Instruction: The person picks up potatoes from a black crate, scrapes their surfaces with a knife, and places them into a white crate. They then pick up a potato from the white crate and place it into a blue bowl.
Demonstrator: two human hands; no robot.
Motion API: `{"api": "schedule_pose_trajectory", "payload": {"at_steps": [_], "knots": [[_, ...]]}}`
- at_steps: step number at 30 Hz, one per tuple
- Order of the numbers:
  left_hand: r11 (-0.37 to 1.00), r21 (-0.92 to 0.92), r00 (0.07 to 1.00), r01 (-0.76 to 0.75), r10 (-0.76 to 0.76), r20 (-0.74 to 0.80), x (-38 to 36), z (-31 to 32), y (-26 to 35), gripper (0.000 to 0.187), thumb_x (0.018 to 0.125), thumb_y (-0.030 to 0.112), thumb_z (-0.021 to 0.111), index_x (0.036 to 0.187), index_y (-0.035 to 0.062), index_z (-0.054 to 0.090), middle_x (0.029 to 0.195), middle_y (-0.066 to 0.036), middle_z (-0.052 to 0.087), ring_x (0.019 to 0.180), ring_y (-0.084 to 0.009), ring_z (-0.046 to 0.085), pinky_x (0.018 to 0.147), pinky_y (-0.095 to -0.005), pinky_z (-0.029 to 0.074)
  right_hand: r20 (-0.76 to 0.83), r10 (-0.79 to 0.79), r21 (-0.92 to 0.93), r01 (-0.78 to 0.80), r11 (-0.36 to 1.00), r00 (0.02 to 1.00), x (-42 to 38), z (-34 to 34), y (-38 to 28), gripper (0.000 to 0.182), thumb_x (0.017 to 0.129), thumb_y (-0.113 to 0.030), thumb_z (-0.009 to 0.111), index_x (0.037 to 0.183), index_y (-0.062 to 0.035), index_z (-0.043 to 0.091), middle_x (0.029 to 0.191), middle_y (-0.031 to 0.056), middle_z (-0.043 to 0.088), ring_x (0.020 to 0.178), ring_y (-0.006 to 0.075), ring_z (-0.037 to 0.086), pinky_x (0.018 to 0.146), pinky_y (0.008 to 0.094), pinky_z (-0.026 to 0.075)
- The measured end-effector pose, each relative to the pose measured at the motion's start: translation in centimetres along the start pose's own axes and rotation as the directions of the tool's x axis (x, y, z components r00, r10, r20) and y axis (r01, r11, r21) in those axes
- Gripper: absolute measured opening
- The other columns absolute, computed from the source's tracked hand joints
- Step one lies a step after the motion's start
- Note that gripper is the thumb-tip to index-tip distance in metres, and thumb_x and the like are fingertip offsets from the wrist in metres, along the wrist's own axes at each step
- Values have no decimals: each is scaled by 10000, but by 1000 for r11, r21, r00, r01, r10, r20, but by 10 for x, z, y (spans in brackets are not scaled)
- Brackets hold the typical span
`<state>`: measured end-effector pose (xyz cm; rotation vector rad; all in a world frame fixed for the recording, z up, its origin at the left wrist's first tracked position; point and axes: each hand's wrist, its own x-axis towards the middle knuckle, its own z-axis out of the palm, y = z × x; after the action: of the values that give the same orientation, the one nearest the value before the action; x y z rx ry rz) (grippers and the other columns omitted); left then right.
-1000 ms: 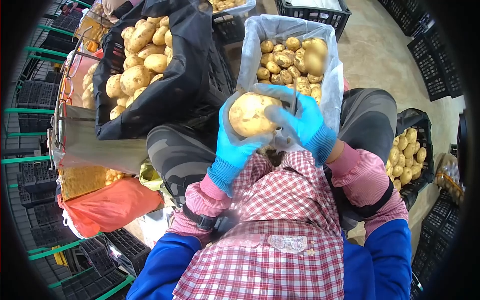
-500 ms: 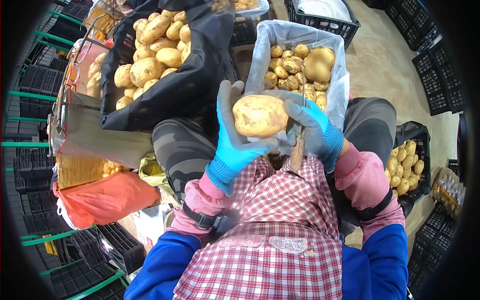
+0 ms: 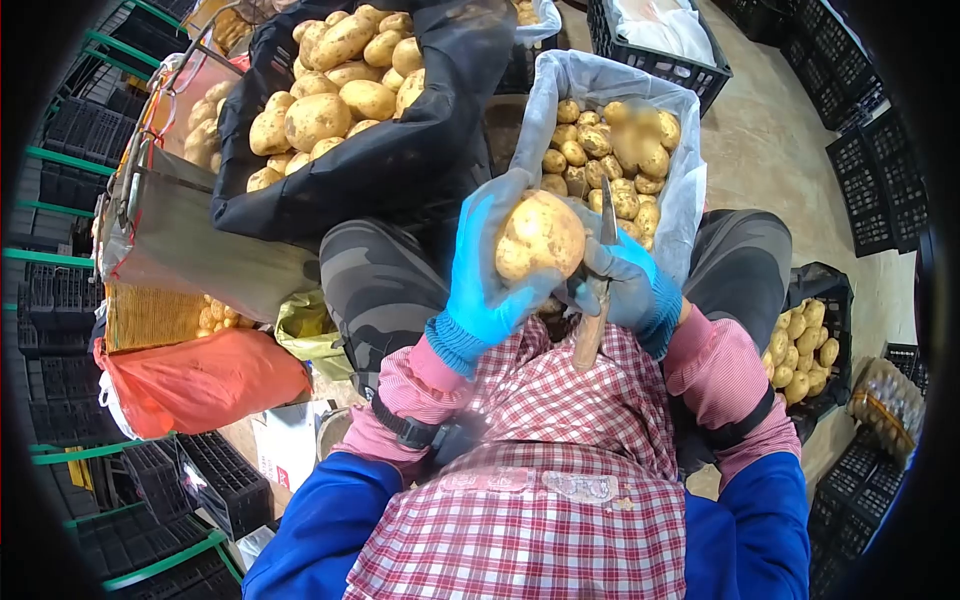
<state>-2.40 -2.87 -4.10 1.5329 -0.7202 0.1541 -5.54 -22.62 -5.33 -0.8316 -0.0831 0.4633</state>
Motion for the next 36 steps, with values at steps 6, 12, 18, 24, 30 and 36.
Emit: {"api": "schedule_pose_trajectory", "payload": {"at_steps": [6,12,18,24,30,36], "knots": [[950,-252,966,184,-222,-134,-1,-7,10,693,1000,502,526,1451,-10,403,1327,-194,556,1219,-285,571,1061,-411,459,21,-90,-189,92,978,996,1,14,1,678,929,-269,689,1489,-19,398,1208,95,629,850,125,637,753,246,546],[839,-430,901,332,-418,-119,6,4,0,860,953,687,440,1471,3,381,1382,-147,540,1243,-242,570,1080,-384,457,-74,-403,-222,379,898,912,5,30,-9,787,795,-23,772,1483,23,394,1421,159,529,1262,235,566,1027,347,507],[965,-122,947,231,-252,-201,-2,13,4,1060,679,450,913,1473,-17,387,1373,-166,532,1208,-267,590,1011,-391,506,-109,-127,-7,127,992,986,2,17,-6,626,975,-227,618,1513,-32,365,1192,112,623,665,82,549,606,219,502],[947,286,966,147,-76,-246,-4,3,-6,1047,577,427,962,1416,8,496,1203,-153,592,1107,-272,628,920,-367,531,-30,8,146,-3,989,1000,6,8,6,473,1023,-265,513,1454,-106,399,1030,80,648,582,115,551,613,286,486],[910,389,973,145,-60,-223,-3,0,0,1044,575,413,965,1424,29,496,1144,-134,584,1066,-260,629,905,-359,530,-16,11,183,-8,983,1000,7,-1,14,464,1024,-262,508,1451,-113,407,1062,80,650,577,139,559,629,301,497],[931,-255,942,263,-304,-142,-2,5,-4,1044,660,217,942,1491,28,338,1378,-156,497,1252,-233,552,1036,-363,490,-198,-464,-400,361,842,864,17,18,3,458,946,-103,615,1387,-11,532,1139,104,653,785,82,606,622,216,501]]}}
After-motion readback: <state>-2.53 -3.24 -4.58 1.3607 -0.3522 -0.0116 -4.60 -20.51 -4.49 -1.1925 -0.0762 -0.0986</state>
